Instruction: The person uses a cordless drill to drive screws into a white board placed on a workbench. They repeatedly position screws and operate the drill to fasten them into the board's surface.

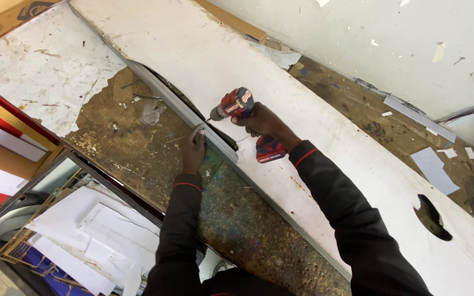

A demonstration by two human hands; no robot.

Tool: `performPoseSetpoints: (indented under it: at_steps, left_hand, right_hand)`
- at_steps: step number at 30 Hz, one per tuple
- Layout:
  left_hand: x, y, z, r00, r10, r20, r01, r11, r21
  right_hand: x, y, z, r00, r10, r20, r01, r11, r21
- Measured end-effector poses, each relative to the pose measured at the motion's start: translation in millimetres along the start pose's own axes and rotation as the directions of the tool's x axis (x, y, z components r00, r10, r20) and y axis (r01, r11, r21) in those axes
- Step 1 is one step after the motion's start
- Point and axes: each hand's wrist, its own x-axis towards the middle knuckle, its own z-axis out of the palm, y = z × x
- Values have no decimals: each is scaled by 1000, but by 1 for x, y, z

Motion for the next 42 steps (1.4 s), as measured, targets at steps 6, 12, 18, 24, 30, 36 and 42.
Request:
performPoseSetpoints:
  at_steps: [6, 12, 18, 24, 30, 36, 42]
  left_hand:
    - [9, -14, 1, 992, 130, -7, -130, 984, -126]
    - [4, -9, -3, 997, 79, 2, -77, 976, -203]
    - [4, -14, 0, 999, 50, 2, -49, 981, -185]
    - [7, -11, -2, 999, 40, 22, -35, 978, -208]
    - [9, -9, -2, 996, 88, 18, -82, 975, -208]
    - [10, -11, -1, 997, 72, 18, -65, 963, -260]
    - [9, -10, -3, 996, 81, 34, -71, 968, -239]
  right_hand:
    - [17, -4, 17, 996, 81, 37, -75, 989, -129]
    - [21, -12, 18, 992, 117, 38, -106, 970, -220]
    - [24, -13, 19, 991, 122, 47, -103, 952, -290]
    - [23, -17, 19, 989, 127, 77, -101, 956, -275]
    - [24, -20, 20, 983, 158, 96, -121, 942, -313]
    - [29, -24, 22, 972, 203, 120, -164, 947, -275]
    - [37, -44, 24, 965, 212, 157, -153, 935, -320]
